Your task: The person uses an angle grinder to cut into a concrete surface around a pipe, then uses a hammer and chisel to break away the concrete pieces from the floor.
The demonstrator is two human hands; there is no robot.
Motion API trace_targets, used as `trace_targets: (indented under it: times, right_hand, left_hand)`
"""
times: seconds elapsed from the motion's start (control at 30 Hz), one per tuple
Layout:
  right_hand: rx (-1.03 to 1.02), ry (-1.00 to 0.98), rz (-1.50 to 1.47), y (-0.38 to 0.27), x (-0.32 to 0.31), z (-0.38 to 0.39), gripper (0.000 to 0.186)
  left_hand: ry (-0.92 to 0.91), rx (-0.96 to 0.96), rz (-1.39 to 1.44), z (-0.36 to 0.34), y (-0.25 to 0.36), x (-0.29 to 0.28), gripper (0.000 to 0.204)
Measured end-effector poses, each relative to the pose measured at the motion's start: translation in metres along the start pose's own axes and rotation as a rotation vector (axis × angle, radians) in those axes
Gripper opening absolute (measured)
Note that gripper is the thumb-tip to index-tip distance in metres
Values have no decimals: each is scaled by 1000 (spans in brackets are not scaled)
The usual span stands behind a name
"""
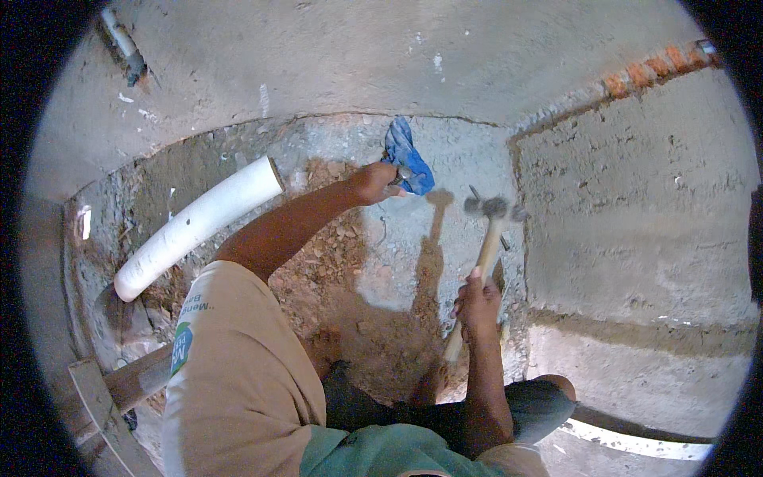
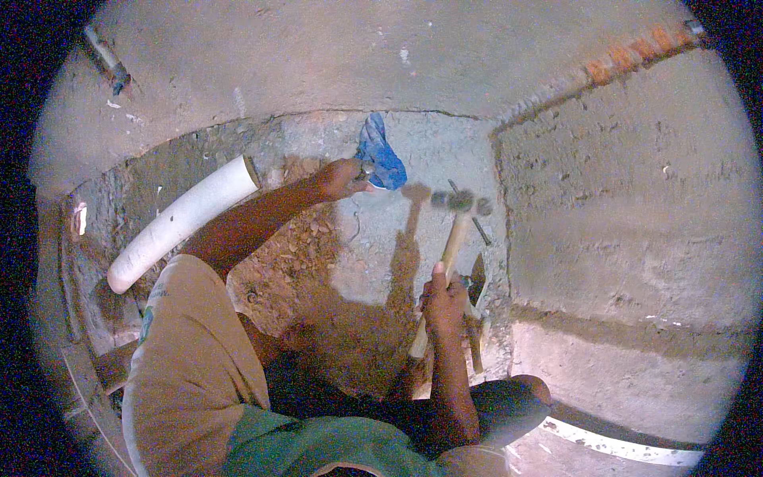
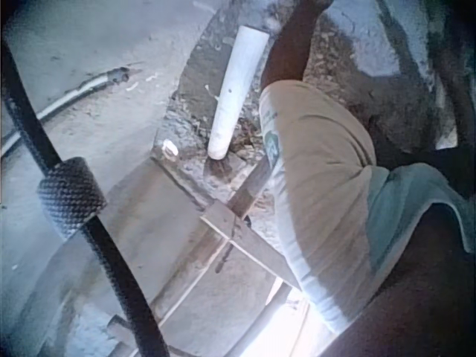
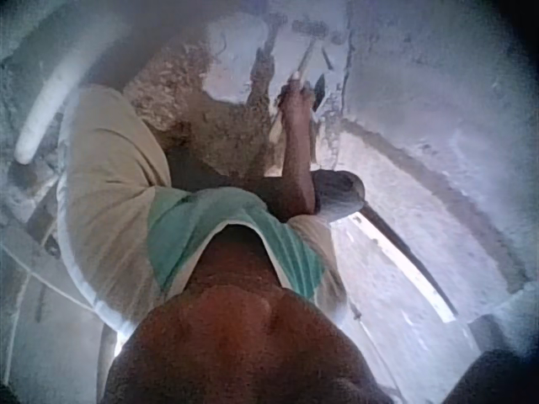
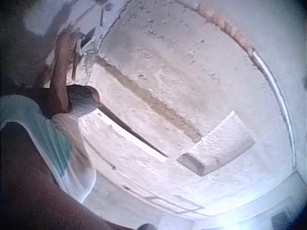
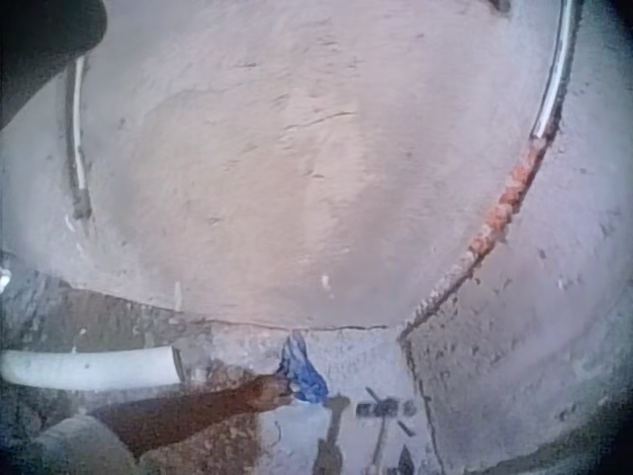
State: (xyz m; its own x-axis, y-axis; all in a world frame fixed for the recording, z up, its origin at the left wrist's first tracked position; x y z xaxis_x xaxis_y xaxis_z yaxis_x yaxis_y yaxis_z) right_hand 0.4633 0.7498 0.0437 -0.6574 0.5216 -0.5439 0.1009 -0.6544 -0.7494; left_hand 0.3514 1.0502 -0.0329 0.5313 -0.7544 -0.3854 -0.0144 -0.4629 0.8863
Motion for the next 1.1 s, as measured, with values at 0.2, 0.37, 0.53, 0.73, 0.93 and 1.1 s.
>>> trace_targets:
  times: [0.2,0.37,0.53,0.73,0.93,1.1]
  right_hand:
    - [-561,250,-192,-189,-44,53,37]
    - [-572,236,-41,-211,-25,58,34]
    - [-324,-27,431,-59,66,3,38]
    - [-65,-102,101,-4,58,4,41]
    - [-421,208,-239,-147,-24,27,45]
    - [-697,362,-265,-199,-64,53,53]
  left_hand:
    - [-176,-86,3,1,16,12,37]
    - [-246,-96,-120,-4,-6,25,42]
    - [-500,-246,-138,-3,-17,55,37]
    - [-217,-85,-115,-1,-11,21,34]
    - [-211,-125,-92,-21,16,-4,38]
    - [-307,-113,-129,-21,18,16,30]
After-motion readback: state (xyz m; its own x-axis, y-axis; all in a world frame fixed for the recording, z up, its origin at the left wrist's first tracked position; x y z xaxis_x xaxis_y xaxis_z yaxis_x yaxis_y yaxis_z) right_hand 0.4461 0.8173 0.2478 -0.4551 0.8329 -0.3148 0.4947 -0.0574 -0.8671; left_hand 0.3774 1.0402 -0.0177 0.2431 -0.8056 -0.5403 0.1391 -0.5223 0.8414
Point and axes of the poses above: each hand's wrist, its own z-axis away from the middle knuckle, its own x-axis out of the palm, y = z × x, the point moved 10 cm from there along -z, towards the middle knuckle, and after that the axes turned 14 degrees about z, right-handed, at the moved point
